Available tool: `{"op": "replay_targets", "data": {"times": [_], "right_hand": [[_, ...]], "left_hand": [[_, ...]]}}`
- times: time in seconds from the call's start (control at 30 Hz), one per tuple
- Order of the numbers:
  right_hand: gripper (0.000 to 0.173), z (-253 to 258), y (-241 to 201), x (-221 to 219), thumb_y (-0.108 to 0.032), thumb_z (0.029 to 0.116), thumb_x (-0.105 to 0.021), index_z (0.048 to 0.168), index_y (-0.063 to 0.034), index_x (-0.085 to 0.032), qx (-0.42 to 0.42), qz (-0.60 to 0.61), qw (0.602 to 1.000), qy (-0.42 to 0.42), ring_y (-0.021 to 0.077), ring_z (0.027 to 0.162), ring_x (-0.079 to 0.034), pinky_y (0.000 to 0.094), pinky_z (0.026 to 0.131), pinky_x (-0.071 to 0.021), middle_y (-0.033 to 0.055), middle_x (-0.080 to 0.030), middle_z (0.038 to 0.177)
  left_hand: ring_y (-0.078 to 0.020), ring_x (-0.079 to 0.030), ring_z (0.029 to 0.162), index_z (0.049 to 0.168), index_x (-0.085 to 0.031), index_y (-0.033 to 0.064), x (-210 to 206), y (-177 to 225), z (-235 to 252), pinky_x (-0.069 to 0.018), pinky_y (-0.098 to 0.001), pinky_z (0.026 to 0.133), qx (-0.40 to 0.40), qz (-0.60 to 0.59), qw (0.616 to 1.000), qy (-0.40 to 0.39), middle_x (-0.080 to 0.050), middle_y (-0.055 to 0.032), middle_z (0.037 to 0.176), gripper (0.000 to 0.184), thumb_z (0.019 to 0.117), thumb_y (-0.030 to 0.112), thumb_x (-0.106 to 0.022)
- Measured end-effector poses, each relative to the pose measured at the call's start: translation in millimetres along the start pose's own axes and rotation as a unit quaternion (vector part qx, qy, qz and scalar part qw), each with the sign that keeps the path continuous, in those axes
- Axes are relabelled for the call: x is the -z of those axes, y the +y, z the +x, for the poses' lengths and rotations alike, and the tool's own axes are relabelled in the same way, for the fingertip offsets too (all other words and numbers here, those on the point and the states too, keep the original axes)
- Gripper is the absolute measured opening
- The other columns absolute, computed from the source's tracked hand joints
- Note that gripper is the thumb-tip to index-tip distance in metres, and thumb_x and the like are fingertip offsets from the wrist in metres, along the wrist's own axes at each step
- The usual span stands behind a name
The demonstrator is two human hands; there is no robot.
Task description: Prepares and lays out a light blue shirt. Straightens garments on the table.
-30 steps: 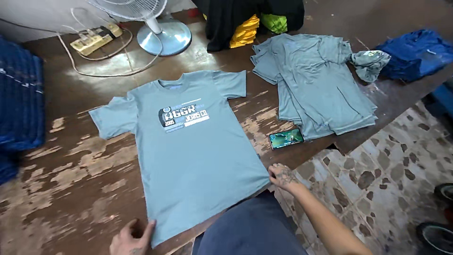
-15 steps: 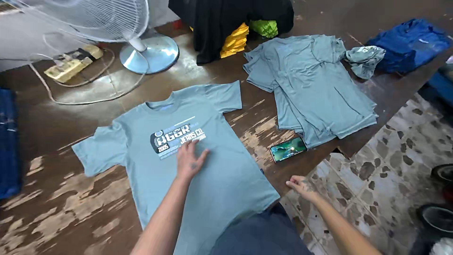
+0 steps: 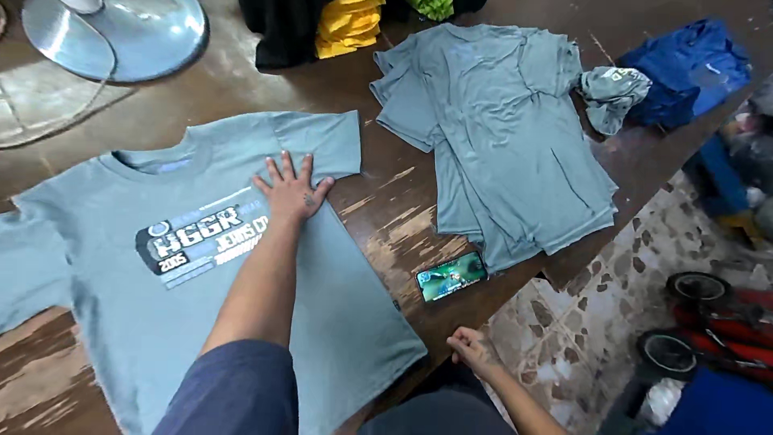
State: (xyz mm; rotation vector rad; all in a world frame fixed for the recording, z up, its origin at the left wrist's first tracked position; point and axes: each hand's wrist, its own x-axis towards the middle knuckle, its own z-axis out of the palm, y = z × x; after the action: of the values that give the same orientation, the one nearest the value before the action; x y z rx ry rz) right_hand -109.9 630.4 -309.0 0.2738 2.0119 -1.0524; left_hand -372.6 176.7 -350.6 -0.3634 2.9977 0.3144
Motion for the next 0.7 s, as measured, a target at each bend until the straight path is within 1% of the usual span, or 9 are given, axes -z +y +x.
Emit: {"op": "replay_targets", "data": {"times": [0.1,0.2,0.3,0.37,0.4,0.47,0.53,0.63,0.7], "right_hand": [[0.031,12.1,3.4,17.0,-0.03,0.1054,-0.056,0.105,-0.0009,-0.068,0.023,-0.032,0.995,-0.093,0.0135,0.076,-0.071,0.0349,0.079,-0.0569,0.0069,-0.075,0.085],[0.033,14.2,-12.4,29.4,-0.03,0.1073,-0.053,0.113,0.0001,-0.065,0.027,-0.084,0.98,-0.177,0.0203,0.085,-0.071,0.0406,0.084,-0.0564,0.0125,-0.074,0.095],[0.035,2.7,-35.2,26.2,-0.03,0.1046,-0.055,0.117,0.0003,-0.067,0.159,-0.232,0.945,-0.167,0.0315,0.102,-0.07,0.0502,0.094,-0.0538,0.0192,-0.072,0.107],[0.034,-5.4,-48.0,14.3,-0.03,0.1042,-0.055,0.118,-0.0029,-0.069,0.268,-0.278,0.913,-0.132,0.0309,0.104,-0.071,0.0485,0.094,-0.0546,0.0179,-0.073,0.11],[0.036,-6.6,-54.4,6.6,-0.031,0.105,-0.054,0.126,-0.0049,-0.068,0.29,-0.298,0.9,-0.13,0.0311,0.108,-0.07,0.0483,0.097,-0.054,0.018,-0.072,0.116],[0.041,-2.7,-62.5,-11.5,-0.032,0.1052,-0.053,0.137,-0.0085,-0.063,0.285,-0.349,0.883,-0.13,0.0347,0.112,-0.068,0.0513,0.098,-0.0525,0.02,-0.068,0.123],[0.04,5.0,-68.8,-24.4,-0.031,0.1053,-0.054,0.139,-0.0107,-0.06,0.221,-0.397,0.881,-0.136,0.0364,0.119,-0.065,0.0558,0.101,-0.0496,0.0195,-0.067,0.128],[0.035,8.2,-72.5,-31.9,-0.028,0.1038,-0.058,0.132,-0.008,-0.062,0.171,-0.403,0.891,-0.118,0.0361,0.119,-0.065,0.0569,0.103,-0.0477,0.0191,-0.068,0.125],[0.034,7.2,-70.6,-34.7,-0.027,0.1026,-0.06,0.13,-0.008,-0.064,0.161,-0.404,0.894,-0.108,0.0353,0.118,-0.064,0.0562,0.103,-0.0475,0.0185,-0.068,0.124]], "left_hand": [[-0.0514,-0.006,0.155,0.163,-0.027,0.0239,15.6,5.8,9.0,-0.0038,-0.0819,0.113,0.002,-0.069,0.997,0.017,-0.014,-0.0234,0.169,0.092,0.0929,0.083,-0.027],[-0.0499,-0.018,0.153,0.161,-0.032,0.0122,20.6,30.9,-34.9,-0.0154,-0.0733,0.117,0.001,-0.177,0.977,0.119,-0.023,-0.029,0.165,0.081,0.1007,0.066,-0.039],[-0.0462,-0.024,0.152,0.157,-0.039,0.0101,-2.0,30.8,-138.8,-0.0202,-0.07,0.118,-0.021,-0.19,0.972,0.139,-0.031,-0.0252,0.163,0.073,0.1029,0.059,-0.041],[-0.0481,-0.029,0.15,0.152,-0.049,0.0107,-22.3,6.4,-229.1,-0.0221,-0.0701,0.118,-0.03,-0.172,0.976,0.132,-0.039,-0.0248,0.159,0.07,0.1014,0.06,-0.044],[-0.0511,-0.034,0.146,0.145,-0.056,0.0073,-28.5,-9.9,-275.0,-0.0243,-0.0705,0.116,-0.022,-0.168,0.975,0.144,-0.045,-0.0272,0.154,0.067,0.1011,0.057,-0.046],[-0.0555,-0.041,0.14,0.134,-0.062,-0.0011,-28.0,-41.6,-360.8,-0.0279,-0.0701,0.114,0.029,-0.159,0.971,0.177,-0.053,-0.0324,0.144,0.061,0.1003,0.048,-0.05],[-0.0575,-0.04,0.139,0.134,-0.06,-0.0051,-20.7,-70.3,-430.9,-0.0276,-0.0698,0.114,0.121,-0.136,0.967,0.181,-0.051,-0.0358,0.143,0.063,0.0984,0.046,-0.05],[-0.0602,-0.034,0.142,0.142,-0.055,0.0005,-25.4,-106.1,-503.2,-0.0244,-0.0732,0.113,0.246,-0.085,0.954,0.148,-0.041,-0.0377,0.15,0.07,0.0956,0.053,-0.049],[-0.0578,-0.034,0.143,0.147,-0.054,0.0085,-41.9,-124.9,-534.6,-0.0243,-0.0727,0.113,0.273,-0.046,0.952,0.13,-0.039,-0.0346,0.155,0.077,0.0965,0.064,-0.039]]}}
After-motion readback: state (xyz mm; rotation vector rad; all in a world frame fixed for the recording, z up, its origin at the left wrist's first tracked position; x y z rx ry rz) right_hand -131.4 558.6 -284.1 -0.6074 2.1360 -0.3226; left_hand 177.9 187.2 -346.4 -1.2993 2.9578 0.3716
